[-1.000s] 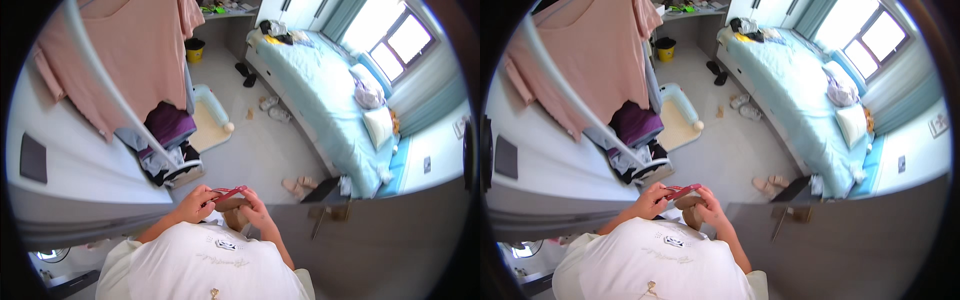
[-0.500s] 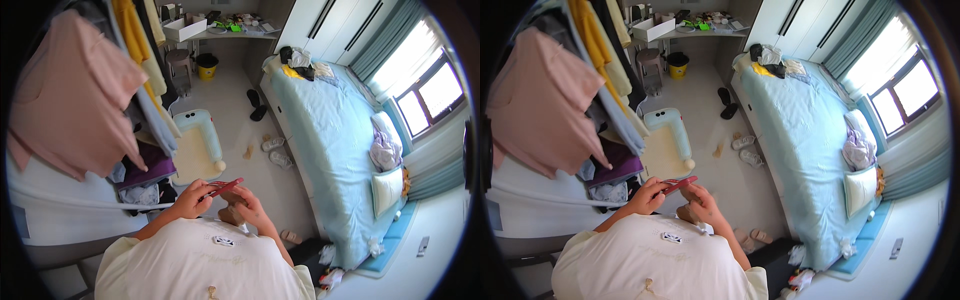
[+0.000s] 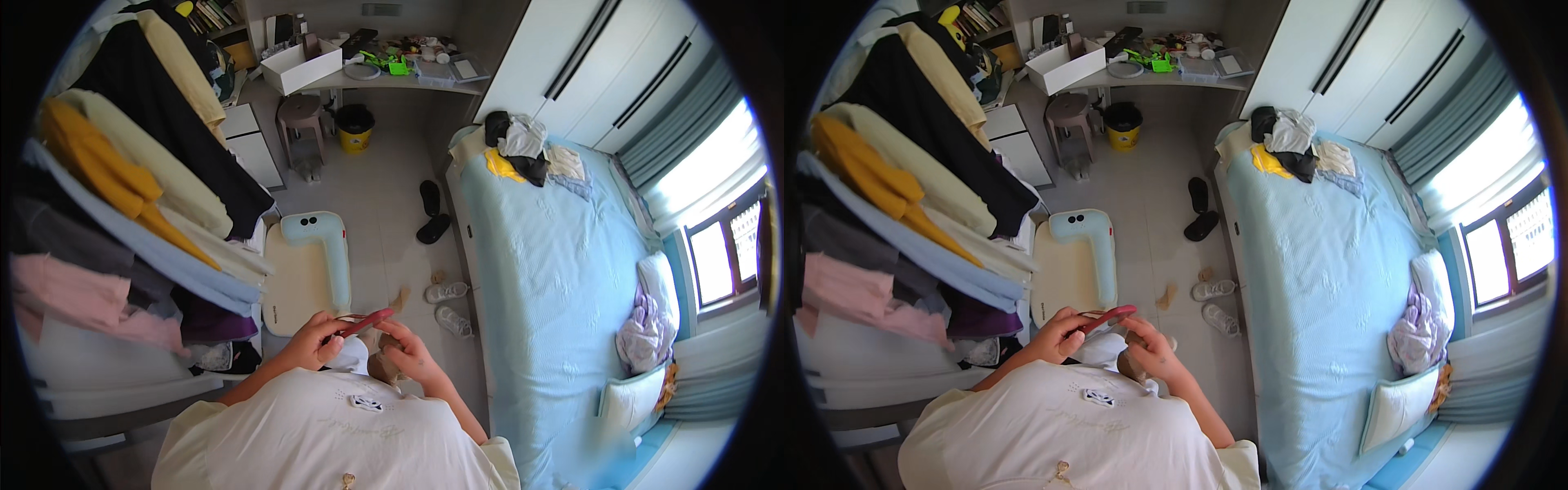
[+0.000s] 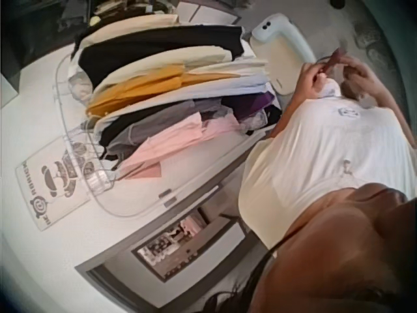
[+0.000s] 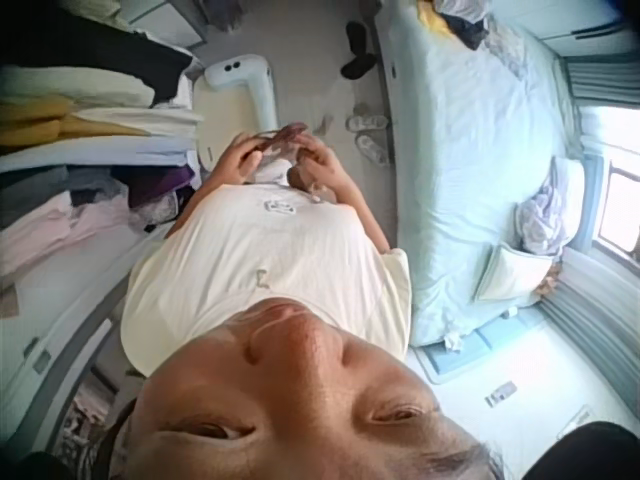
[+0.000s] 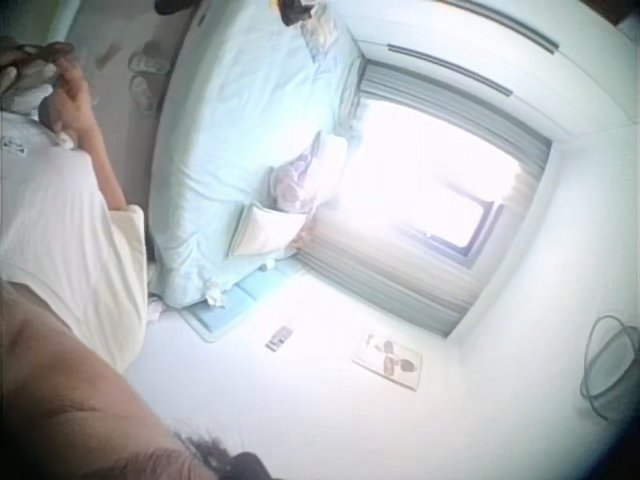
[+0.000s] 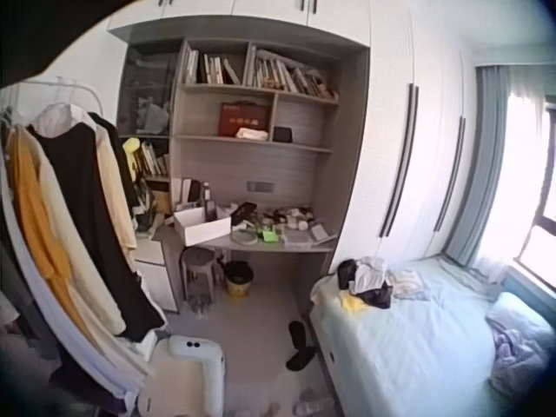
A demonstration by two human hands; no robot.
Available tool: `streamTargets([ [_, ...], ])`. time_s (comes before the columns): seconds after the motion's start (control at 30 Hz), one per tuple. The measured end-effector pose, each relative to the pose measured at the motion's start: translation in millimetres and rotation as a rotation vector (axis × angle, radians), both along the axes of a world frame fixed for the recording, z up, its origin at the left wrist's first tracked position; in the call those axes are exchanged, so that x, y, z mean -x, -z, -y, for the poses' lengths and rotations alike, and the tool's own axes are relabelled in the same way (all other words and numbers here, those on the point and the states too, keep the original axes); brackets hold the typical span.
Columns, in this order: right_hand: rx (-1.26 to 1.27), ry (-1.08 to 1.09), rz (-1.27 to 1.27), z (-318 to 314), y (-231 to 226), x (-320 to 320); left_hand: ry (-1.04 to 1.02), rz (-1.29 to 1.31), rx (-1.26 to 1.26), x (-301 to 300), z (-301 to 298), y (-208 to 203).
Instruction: The person organizes a cluttered desk by sorting various items into a white box and a clear plastic container. They place a brown wallet, a water bottle, and green electronic components into the containers. They also handle a small robot toy and a red object before placing them on the shelf.
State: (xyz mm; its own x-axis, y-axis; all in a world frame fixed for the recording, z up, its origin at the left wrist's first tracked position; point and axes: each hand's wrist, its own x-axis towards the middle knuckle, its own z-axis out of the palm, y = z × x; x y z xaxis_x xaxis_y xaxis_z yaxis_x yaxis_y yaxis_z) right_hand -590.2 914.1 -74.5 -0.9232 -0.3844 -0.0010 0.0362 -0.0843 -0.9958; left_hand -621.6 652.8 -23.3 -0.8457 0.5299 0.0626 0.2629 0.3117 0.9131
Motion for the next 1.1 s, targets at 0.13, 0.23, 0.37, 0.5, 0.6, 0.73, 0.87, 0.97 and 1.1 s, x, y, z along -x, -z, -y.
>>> streamTargets([
  [0.13, -0.013, -0.077, -0.059, -24.9, 9.5, 110.0, -0.09, 0.049, -0.018, 90.0, -23.6, 7.6],
  [0.23, -0.015, -0.094, -0.06, -38.4, 8.2, 197.7, -0.125, 0.017, -0.041, 170.8, -39.0, 9.9],
  [0.37, -0.048, -0.145, -0.128, -59.1, -13.1, 311.0, -0.146, -0.047, -0.067, 271.3, -53.4, -4.1],
  [0.5, -0.012, -0.129, -0.09, -56.6, -17.4, 396.3, -0.156, -0.095, -0.007, 351.0, -57.3, -12.4],
  [0.6, -0.036, -0.088, -0.051, -62.5, -6.6, 457.5, -0.199, -0.082, -0.063, 407.2, -63.0, 0.0],
  [0.73, -0.059, 0.08, 0.18, -102.8, 12.6, 548.1, -0.483, 0.431, -0.361, 485.3, -84.8, -1.8],
  [0.87, 0.079, 0.354, 0.187, -162.0, 33.3, 633.0, -0.516, 0.931, -1.121, 621.4, -89.3, -13.1],
  [0.97, -0.004, 0.392, 0.123, -216.3, 65.6, 694.0, -0.277, 0.723, -1.056, 743.1, -125.7, -97.0],
  [1.1, -0.006, 0.521, 0.169, -277.2, 84.6, 761.5, -0.392, 0.382, -0.65, 903.5, -211.7, -213.3],
])
